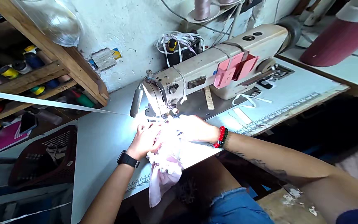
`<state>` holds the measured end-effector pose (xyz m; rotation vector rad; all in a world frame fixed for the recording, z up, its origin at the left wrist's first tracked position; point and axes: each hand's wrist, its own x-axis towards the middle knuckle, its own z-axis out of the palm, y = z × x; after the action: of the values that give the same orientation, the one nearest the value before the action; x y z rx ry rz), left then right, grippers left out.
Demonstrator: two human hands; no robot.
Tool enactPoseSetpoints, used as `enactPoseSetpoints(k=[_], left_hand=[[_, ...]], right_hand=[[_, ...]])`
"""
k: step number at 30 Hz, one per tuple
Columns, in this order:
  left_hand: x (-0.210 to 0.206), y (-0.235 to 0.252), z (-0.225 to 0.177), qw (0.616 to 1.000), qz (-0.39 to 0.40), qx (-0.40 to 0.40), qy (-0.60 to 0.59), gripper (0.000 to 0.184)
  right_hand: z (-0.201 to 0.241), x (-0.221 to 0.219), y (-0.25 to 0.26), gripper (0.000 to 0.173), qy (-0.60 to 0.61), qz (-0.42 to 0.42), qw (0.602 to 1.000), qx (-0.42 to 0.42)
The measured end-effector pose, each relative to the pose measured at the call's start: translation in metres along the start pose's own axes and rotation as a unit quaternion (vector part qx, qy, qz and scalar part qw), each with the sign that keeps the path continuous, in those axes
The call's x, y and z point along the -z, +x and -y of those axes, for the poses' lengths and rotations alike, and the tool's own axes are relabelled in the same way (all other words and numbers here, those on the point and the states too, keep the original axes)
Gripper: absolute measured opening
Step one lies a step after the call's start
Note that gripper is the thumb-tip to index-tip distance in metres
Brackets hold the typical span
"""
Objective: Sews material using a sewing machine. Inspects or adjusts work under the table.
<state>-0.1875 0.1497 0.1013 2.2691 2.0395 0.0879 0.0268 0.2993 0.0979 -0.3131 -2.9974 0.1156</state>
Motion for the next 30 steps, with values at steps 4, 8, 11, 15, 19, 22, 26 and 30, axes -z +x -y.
enactPoseSetpoints(k=[4,8,11,15,19,22,26,30], left_hand=[[-0.002,0.006,0.004,1.000,0.003,0.021,0.010,0.049],[-0.009,-0.001,0.003,0.996,-0.080,-0.030,-0.006,0.032],[0.002,-0.012,-0.003,1.000,0.008,-0.017,-0.006,0.056],[0.014,-0.013,-0.016,0.995,0.095,0.033,0.019,0.090],[0.016,-0.012,-0.023,0.991,0.115,0.069,0.024,0.110],[0.014,-0.016,-0.027,0.995,0.082,0.059,0.016,0.097],[0.009,-0.027,-0.031,0.995,-0.040,-0.079,-0.048,0.051],[0.013,-0.032,-0.037,0.991,-0.004,-0.122,-0.060,0.021]], right_hand=[[-0.011,-0.009,0.005,0.031,0.034,-0.041,0.999,0.001],[-0.022,-0.018,-0.001,0.023,0.119,-0.101,0.985,0.071],[-0.022,-0.018,-0.005,0.019,0.154,-0.103,0.980,0.071],[-0.020,-0.013,-0.005,0.016,0.130,-0.113,0.984,0.052],[-0.019,-0.010,-0.006,0.015,0.120,-0.102,0.986,0.048],[-0.019,-0.011,-0.007,0.015,0.113,-0.119,0.984,0.067],[-0.020,-0.016,-0.005,0.015,0.117,-0.133,0.980,0.087],[-0.017,-0.012,-0.006,0.013,0.122,-0.137,0.978,0.104]])
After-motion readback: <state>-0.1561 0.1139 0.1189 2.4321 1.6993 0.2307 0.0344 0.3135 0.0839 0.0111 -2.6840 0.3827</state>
